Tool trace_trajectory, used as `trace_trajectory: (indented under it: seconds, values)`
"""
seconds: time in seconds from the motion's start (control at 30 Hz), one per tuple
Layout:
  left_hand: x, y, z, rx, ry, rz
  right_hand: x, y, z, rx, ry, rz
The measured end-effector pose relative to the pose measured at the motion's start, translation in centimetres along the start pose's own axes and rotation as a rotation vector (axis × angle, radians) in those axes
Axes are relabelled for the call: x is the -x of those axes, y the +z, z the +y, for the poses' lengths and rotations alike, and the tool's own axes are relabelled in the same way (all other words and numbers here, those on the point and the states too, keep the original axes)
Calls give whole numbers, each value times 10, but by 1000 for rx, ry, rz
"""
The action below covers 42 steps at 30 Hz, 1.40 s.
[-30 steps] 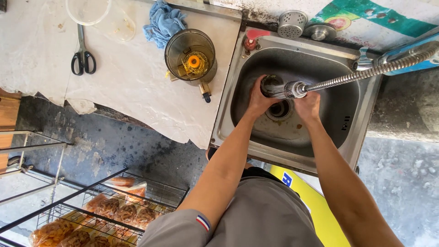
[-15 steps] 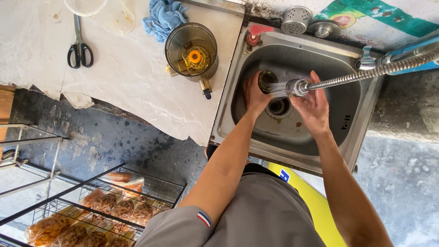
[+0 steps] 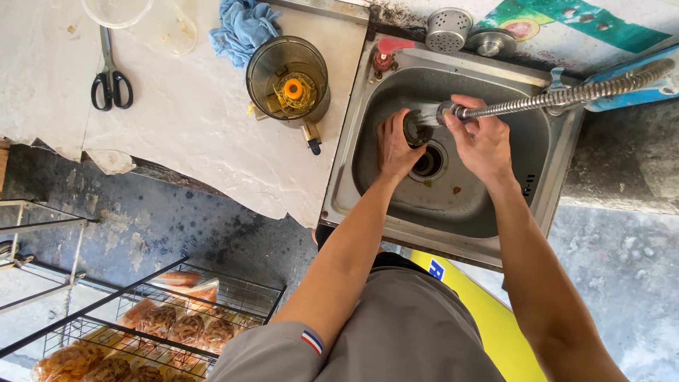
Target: Washing and scrubbing components of a juicer in a kitchen sink.
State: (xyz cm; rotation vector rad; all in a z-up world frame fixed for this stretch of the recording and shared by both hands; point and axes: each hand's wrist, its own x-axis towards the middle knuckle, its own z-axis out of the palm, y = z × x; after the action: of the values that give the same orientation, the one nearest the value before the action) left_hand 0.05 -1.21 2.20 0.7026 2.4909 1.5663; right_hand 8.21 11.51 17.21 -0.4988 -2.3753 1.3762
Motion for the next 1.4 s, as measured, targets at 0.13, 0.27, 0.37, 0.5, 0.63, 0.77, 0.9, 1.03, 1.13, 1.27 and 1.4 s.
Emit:
trace_trajectory:
  seconds: [0.13,0.27,0.37,0.5,0.63,0.77,0.9,1.03,1.13,1.27,1.4]
  values:
    - [0,-5,4,-32,12,-2,3,-3,-1,-40,20,-64]
    - [1,2,0,-57,40,12,2,-5,-16,68,131,-55]
    - [-3,5,-10,57,39,6,13,-9,-14,-45,73,-124]
    - [0,24,-24,313,-46,8,17,-13,-3,-245,45,-194]
    - [-3,13,-2,258,-115,-40,14,-11,1,-133,93,-138]
    - [-9,19,-16,443,-270,-32,6,-9,3,77,154,-19]
    - [-20,47,-79,918,-593,-157,2,-17,-9,118,167,-86]
    - [-20,16,-46,1334,-1084,-271,3,-22,-20,-20,227,-254]
    - [-16,26,-54,1421,-1200,-396,0,-14,-2,-175,157,-215]
    - [-18,15,-39,1430,-1261,-412,-7,-14,-1,25,177,-68]
    - [-22,9,-33,1397,-1312,-307,-1,-25,-26,193,268,-210]
